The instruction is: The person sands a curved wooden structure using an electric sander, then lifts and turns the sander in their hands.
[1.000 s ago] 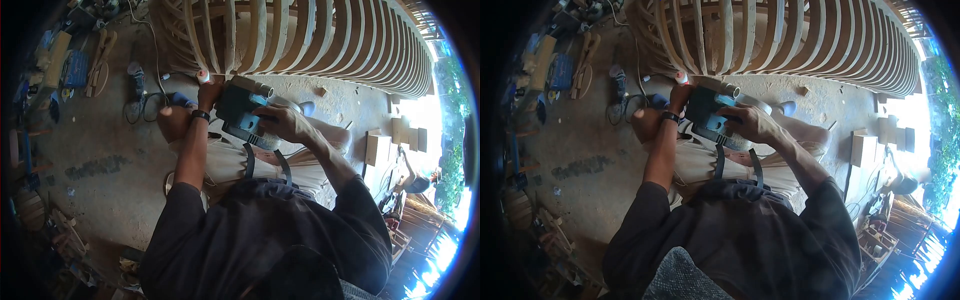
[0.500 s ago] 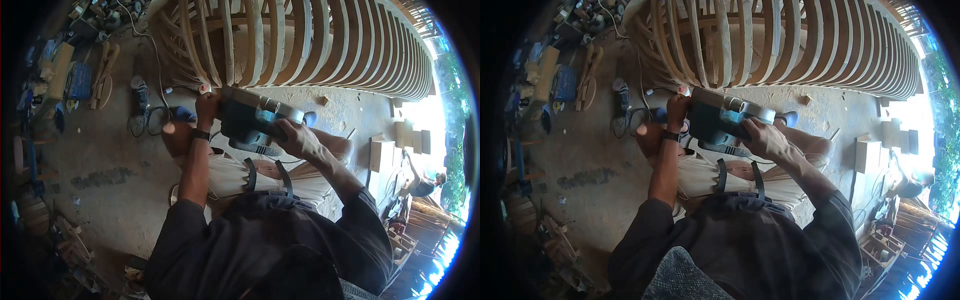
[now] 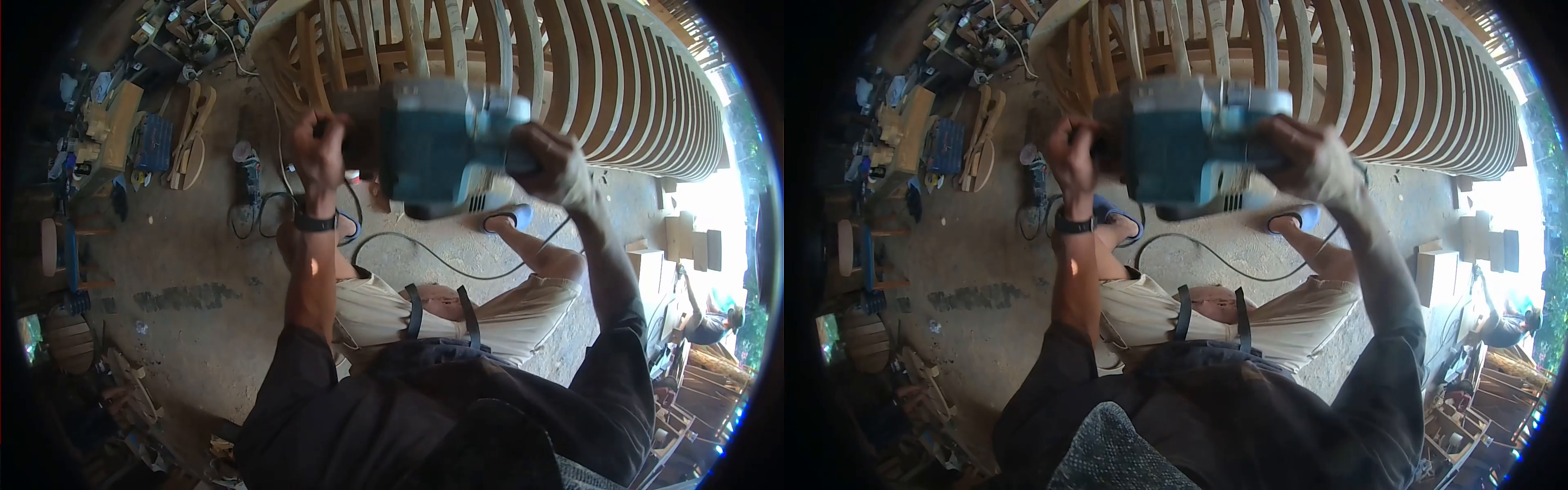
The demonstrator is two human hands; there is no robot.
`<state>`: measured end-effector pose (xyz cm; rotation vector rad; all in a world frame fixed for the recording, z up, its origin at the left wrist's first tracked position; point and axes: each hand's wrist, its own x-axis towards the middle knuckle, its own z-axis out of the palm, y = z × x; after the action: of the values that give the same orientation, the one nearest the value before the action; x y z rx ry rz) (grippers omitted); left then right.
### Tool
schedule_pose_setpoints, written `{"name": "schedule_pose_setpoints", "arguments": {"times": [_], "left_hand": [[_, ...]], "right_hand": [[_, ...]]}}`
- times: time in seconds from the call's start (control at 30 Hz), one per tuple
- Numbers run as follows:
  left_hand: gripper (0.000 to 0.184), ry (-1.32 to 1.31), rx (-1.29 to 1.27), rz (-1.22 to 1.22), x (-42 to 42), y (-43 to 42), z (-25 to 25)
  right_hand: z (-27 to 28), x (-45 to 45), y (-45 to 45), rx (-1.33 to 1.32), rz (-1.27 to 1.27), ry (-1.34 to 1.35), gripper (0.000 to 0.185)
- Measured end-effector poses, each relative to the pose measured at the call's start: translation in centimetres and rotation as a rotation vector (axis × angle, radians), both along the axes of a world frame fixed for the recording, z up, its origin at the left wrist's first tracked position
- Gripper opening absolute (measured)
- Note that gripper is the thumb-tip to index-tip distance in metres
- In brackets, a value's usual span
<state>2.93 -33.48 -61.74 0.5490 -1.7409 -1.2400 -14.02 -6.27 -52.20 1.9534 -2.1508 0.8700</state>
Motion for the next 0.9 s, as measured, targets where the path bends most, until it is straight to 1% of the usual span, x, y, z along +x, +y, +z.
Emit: {"name": "schedule_pose_setpoints", "arguments": {"times": [0.07, 0.2, 0.27, 0.3, 0.33, 0.37, 0.4, 0.47, 0.5, 0.53, 0.57, 0.6, 0.67, 0.73, 0.77, 0.83, 0.9], "left_hand": [[0.019, 0.151, 0.010, -0.021, -3.2, -1.4, 2.2], [0.017, 0.178, 0.057, -0.039, -8.5, -3.8, 3.7], [0.014, 0.120, 0.025, -0.017, -10.4, -4.1, 3.9], [0.014, 0.115, 0.026, -0.012, -10.7, -4.5, 3.5], [0.012, 0.132, -0.089, -0.041, -10.5, -4.8, 3.1], [0.011, 0.147, -0.204, -0.073, -10.3, -4.9, 2.7], [0.011, 0.138, -0.203, -0.071, -10.2, -4.9, 2.4], [0.006, 0.292, -0.345, -0.062, -9.7, -4.3, 2.8], [0.010, 0.394, -0.137, -0.113, -9.4, -2.6, 2.9], [0.010, 0.396, -0.141, -0.108, -9.1, -2.3, 2.3], [0.009, 0.371, -0.202, -0.028, -8.6, -2.0, 0.9], [0.009, 0.346, -0.262, 0.052, -8.2, -1.7, -0.5], [0.011, 0.393, -0.409, 0.173, -7.7, -0.5, -2.0], [0.016, 0.445, -0.046, -0.075, -5.9, 0.7, -3.0], [0.016, 0.445, -0.051, -0.076, -5.6, 1.1, -3.6], [0.017, 0.514, -0.130, -0.092, -5.2, 2.1, -4.8], [0.016, 0.532, -0.121, -0.089, -4.7, 2.3, -6.2]], "right_hand": [[0.9, -4.1, -1.3, -0.029, -0.008, 0.069, 0.038], [2.3, -9.2, -3.8, -0.085, -0.071, 0.081, 0.040], [2.6, -10.9, -4.6, -0.096, -0.106, 0.094, 0.040], [2.7, -11.5, -4.6, -0.074, -0.113, 0.044, 0.041], [2.8, -11.6, -4.5, -0.071, -0.114, 0.032, 0.041], [2.8, -11.6, -4.5, -0.064, -0.086, 0.075, 0.041], [2.7, -11.6, -4.6, -0.055, -0.053, 0.123, 0.041], [2.0, -11.6, -4.6, -0.125, 0.058, 0.069, 0.044], [2.1, -11.4, -4.5, -0.139, 0.078, 0.105, 0.044], [2.0, -11.2, -4.3, -0.152, 0.097, 0.138, 0.043], [1.5, -11.0, -3.9, -0.173, 0.120, 0.122, 0.043], [1.3, -10.9, -3.3, -0.163, 0.079, 0.164, 0.041], [0.4, -10.2, -2.2, -0.147, 0.070, 0.170, 0.044], [-0.9, -9.4, -1.1, -0.099, 0.077, 0.150, 0.039], [-1.2, -9.2, -0.5, -0.062, 0.091, 0.159, 0.039], [-2.3, -8.9, 0.4, -0.077, 0.137, 0.176, 0.040], [-2.7, -9.3, 0.5, -0.085, 0.164, 0.198, 0.041]]}}
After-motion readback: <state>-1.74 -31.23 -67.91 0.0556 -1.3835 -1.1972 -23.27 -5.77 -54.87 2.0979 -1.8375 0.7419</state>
